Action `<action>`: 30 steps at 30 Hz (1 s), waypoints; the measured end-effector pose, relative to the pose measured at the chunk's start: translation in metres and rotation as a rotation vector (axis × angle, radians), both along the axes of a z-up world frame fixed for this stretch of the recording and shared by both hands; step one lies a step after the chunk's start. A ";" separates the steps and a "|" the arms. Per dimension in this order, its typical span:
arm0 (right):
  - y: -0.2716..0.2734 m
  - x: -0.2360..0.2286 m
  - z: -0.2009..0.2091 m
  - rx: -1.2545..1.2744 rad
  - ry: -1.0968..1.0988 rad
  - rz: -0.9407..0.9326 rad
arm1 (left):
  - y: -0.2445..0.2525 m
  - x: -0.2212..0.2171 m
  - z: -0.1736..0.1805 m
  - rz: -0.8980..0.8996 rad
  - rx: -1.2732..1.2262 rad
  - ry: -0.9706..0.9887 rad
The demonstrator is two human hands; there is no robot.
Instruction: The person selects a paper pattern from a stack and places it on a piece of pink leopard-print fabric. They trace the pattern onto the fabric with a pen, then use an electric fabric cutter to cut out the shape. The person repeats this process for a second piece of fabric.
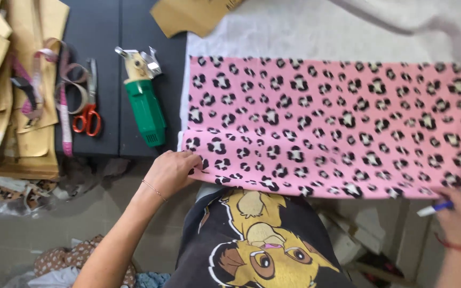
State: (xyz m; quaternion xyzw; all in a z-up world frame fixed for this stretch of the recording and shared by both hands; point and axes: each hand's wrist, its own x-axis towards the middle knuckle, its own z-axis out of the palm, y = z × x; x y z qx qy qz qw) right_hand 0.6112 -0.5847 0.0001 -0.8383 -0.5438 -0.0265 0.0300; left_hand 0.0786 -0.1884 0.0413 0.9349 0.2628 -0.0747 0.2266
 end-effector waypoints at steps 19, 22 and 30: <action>0.012 -0.040 -0.009 0.346 -0.116 0.095 | -0.062 -0.019 0.011 -0.042 0.779 -0.448; -0.002 -0.047 -0.010 0.371 -0.150 0.100 | -0.071 -0.027 0.008 -0.028 0.747 -0.408; 0.007 -0.057 -0.002 0.402 0.151 -0.044 | -0.065 -0.043 -0.003 0.054 0.367 -0.243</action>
